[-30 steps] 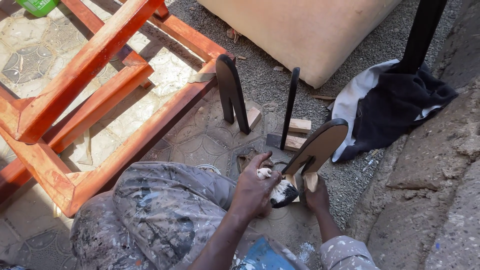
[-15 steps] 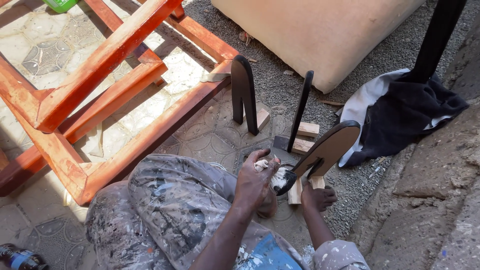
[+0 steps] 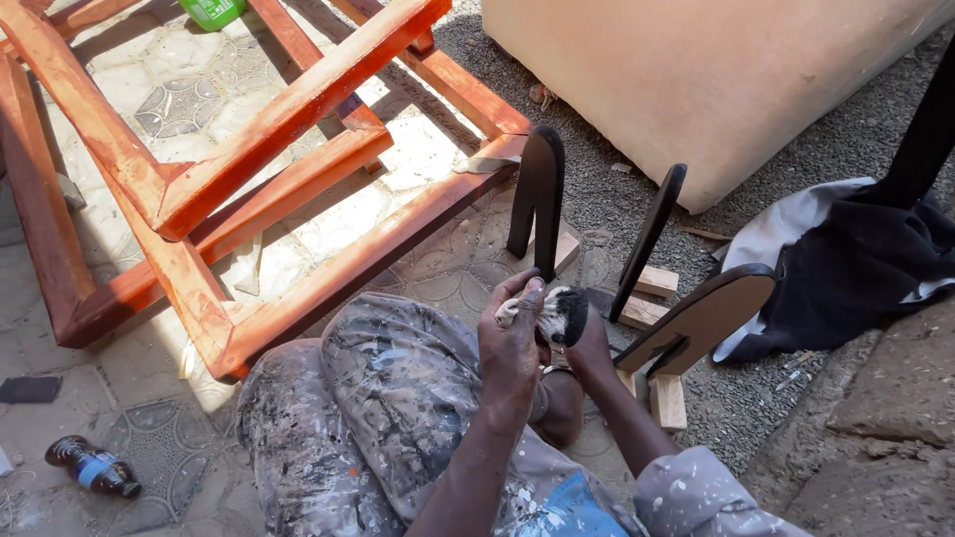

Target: Wiping down wooden furniture components with a cloth and cleaning solution to prepare them for assembly.

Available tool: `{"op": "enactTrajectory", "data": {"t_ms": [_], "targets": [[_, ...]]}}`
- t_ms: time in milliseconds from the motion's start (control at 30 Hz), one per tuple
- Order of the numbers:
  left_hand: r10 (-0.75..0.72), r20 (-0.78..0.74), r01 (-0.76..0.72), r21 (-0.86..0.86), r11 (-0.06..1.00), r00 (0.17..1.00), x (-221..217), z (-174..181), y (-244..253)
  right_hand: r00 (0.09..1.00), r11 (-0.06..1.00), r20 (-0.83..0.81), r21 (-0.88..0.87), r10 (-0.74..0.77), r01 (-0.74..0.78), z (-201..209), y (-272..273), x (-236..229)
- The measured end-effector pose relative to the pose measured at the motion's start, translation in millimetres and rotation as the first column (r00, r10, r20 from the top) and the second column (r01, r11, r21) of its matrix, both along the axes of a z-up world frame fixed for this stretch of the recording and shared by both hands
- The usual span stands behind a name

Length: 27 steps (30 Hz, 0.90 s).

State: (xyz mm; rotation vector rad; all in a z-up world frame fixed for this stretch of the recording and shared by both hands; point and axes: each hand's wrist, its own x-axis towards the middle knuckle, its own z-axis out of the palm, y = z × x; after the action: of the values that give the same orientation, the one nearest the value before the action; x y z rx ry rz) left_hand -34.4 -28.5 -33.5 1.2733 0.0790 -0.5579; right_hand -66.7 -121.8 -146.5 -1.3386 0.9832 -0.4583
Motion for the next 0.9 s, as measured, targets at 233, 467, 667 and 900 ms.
{"op": "enactTrajectory", "data": {"t_ms": [233, 467, 667, 900], "targets": [[0.151, 0.075, -0.149, -0.026, 0.988, 0.986, 16.2, -13.0, 8.7, 0.911, 0.629, 0.406, -0.692, -0.069, 0.356, 97.0, -50.0, 42.0], [0.081, 0.084, -0.081, 0.000, 0.997, 0.993, 18.8, -42.0, 5.7, 0.900, 0.436, 0.347, -0.789, -0.265, 0.433, 51.1, -166.3, 59.7], [0.158, 0.087, -0.162, 0.039, 0.986, 0.984, 26.1, -31.2, 11.9, 0.882, 0.371, 0.323, -0.816, -0.343, 0.443, 47.5, -172.0, 62.0], [0.259, -0.025, -0.258, 0.035, 0.966, 0.966, 22.6, -9.7, 10.6, 0.984, 0.353, 0.169, -0.926, 0.064, 0.136, 105.5, -111.6, 96.8]]}}
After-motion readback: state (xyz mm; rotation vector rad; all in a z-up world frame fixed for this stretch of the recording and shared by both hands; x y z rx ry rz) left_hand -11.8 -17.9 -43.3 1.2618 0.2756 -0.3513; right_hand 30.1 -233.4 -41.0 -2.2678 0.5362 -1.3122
